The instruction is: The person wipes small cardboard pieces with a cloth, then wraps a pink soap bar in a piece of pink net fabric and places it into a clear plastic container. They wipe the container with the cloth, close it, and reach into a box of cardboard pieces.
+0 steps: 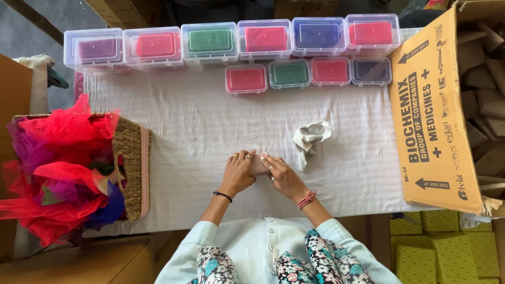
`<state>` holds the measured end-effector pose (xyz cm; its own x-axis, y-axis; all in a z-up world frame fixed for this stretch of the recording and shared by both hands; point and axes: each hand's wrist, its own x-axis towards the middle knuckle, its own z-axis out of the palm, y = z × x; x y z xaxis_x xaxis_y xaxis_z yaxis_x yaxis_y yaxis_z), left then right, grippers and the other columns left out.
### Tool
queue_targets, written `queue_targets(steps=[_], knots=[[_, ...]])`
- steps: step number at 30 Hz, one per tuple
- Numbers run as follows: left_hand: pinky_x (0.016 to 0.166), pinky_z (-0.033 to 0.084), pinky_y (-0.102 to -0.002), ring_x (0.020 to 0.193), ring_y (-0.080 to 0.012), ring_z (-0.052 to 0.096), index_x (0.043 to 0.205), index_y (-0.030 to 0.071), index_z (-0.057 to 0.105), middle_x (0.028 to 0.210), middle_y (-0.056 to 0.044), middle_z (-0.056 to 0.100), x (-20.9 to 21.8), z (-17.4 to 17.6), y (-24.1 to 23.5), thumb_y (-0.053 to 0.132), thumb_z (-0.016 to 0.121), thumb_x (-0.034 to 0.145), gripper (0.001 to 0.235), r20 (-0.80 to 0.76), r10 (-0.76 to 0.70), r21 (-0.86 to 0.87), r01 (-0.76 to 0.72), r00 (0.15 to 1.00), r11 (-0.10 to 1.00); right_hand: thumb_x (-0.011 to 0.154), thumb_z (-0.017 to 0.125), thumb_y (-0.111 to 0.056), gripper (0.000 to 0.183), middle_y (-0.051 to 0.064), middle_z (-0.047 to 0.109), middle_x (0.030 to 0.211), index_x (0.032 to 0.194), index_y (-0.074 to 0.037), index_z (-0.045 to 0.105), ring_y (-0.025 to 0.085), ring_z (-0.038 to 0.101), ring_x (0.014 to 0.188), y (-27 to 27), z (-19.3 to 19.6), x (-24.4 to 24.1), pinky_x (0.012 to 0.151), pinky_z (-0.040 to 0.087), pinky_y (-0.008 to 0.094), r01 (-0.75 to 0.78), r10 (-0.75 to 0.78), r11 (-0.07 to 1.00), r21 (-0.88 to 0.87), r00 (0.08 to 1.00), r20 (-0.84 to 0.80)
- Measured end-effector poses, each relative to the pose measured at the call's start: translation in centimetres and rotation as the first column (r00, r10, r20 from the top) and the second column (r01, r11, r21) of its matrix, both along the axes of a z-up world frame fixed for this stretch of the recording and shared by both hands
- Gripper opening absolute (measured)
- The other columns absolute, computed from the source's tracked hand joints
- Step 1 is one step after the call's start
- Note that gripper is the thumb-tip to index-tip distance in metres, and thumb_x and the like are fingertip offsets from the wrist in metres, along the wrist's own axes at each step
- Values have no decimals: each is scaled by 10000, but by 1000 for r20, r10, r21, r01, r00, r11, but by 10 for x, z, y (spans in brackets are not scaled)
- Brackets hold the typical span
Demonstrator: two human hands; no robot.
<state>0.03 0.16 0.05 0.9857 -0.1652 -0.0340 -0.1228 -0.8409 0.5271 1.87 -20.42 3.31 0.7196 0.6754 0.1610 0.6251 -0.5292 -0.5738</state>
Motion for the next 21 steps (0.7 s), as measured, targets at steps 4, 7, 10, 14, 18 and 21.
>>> queue_targets(steps=[4,7,10,14,18,21], knots=[[951,481,-443,1111,-340,586,1389,58,544,1186,-124,602,3,-3,3,118,847,622,827,36,-49,-39,50,998,998,764,687,85,616,184,580,1403,1366,29,571,338,561,1260,-3,14,7,1084,469,381,10,-9,1000,15,998,-62],[908,524,-427,1065,-327,633,1382,42,555,1160,-126,644,3,-16,1,63,790,675,745,48,-134,-48,137,990,989,761,694,60,578,161,615,1339,1327,18,583,330,554,1305,-4,24,8,1108,449,407,-6,8,998,-56,999,31],[880,541,-440,1053,-354,656,1370,13,563,1182,-163,668,5,-26,-2,12,740,740,655,88,-175,-100,183,981,978,759,687,61,563,169,620,1335,1311,12,583,336,534,1335,-4,22,8,1121,441,416,-4,5,1000,-30,999,49],[860,556,-464,1084,-375,673,1418,58,498,1229,-173,695,11,-2,-8,-9,717,772,685,-33,-152,-199,142,988,970,822,678,34,470,157,621,1340,1280,-10,585,327,580,1285,-4,15,8,1074,481,399,100,-95,995,18,978,-188],[887,592,-417,1144,-334,700,1546,110,354,1170,-211,710,24,14,-4,-32,768,720,934,-120,-111,-437,48,987,898,856,658,31,440,146,648,1321,1287,-38,601,318,641,1213,-8,5,8,1025,530,372,201,-158,976,83,918,-363],[880,609,-410,1094,-344,707,1556,83,268,1369,-290,549,40,10,1,-33,841,627,1098,-142,-201,-556,90,969,826,843,649,61,468,143,680,1300,1297,-46,615,310,646,1219,-6,5,17,1026,517,385,211,-150,971,113,904,-400]])
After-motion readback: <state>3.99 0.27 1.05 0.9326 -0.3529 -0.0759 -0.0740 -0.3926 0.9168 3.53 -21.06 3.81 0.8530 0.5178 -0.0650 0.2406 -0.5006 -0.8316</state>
